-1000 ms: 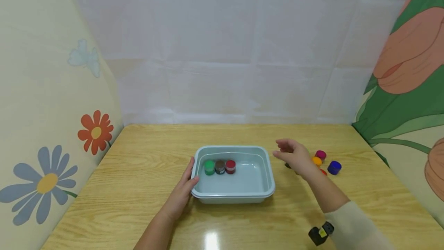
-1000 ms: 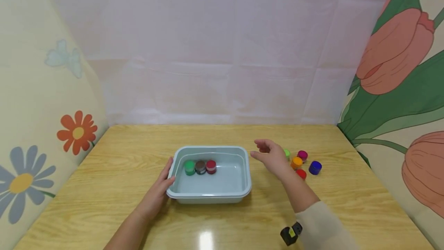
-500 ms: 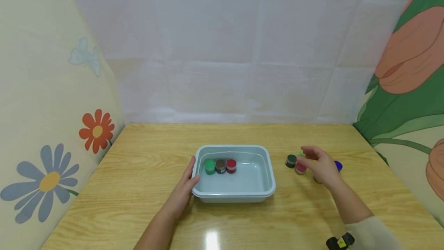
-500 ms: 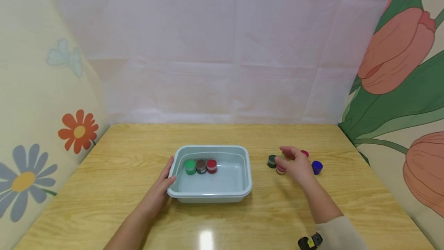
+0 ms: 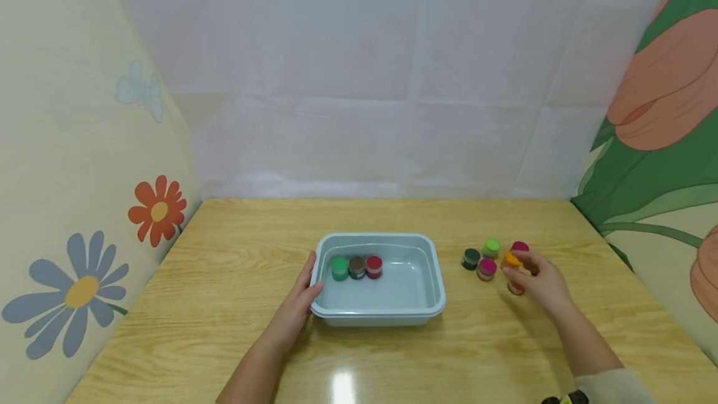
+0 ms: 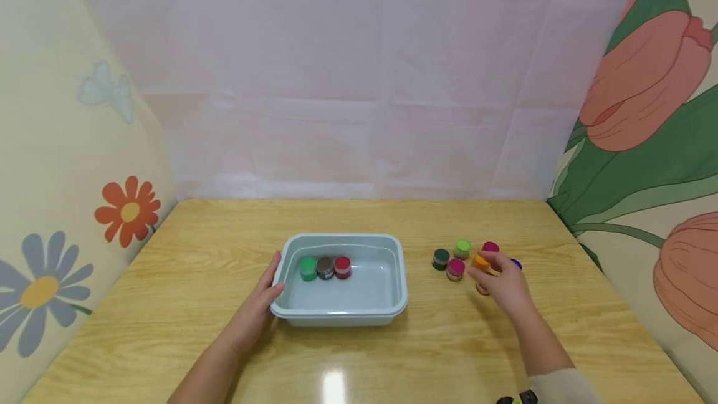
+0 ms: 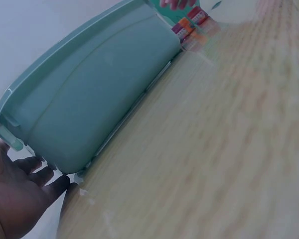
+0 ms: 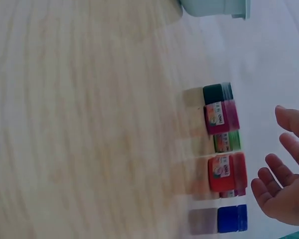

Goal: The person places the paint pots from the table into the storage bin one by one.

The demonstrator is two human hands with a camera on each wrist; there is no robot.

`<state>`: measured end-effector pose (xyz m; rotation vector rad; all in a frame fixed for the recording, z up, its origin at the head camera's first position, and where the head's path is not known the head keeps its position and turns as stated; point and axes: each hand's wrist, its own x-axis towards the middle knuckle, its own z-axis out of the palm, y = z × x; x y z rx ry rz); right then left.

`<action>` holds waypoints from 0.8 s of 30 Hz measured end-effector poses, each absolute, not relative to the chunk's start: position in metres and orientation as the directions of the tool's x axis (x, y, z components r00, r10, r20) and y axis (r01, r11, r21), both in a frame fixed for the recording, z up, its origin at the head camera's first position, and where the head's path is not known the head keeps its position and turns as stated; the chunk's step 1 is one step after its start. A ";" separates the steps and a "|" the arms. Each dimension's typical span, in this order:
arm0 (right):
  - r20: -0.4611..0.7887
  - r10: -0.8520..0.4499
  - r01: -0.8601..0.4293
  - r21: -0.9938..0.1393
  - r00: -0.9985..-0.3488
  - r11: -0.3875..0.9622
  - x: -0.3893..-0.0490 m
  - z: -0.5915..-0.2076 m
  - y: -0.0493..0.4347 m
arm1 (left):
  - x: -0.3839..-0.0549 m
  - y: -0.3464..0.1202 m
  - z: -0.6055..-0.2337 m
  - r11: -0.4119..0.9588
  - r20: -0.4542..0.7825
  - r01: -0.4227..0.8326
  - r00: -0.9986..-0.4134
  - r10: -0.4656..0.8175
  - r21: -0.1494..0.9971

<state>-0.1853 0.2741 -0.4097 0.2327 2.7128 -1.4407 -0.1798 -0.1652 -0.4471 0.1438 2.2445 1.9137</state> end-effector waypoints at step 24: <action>-0.199 0.162 0.256 -0.781 -0.967 0.570 -0.184 -0.443 0.296 | -0.179 -0.165 -0.446 0.157 -0.090 -0.059 -0.977 0.194 0.986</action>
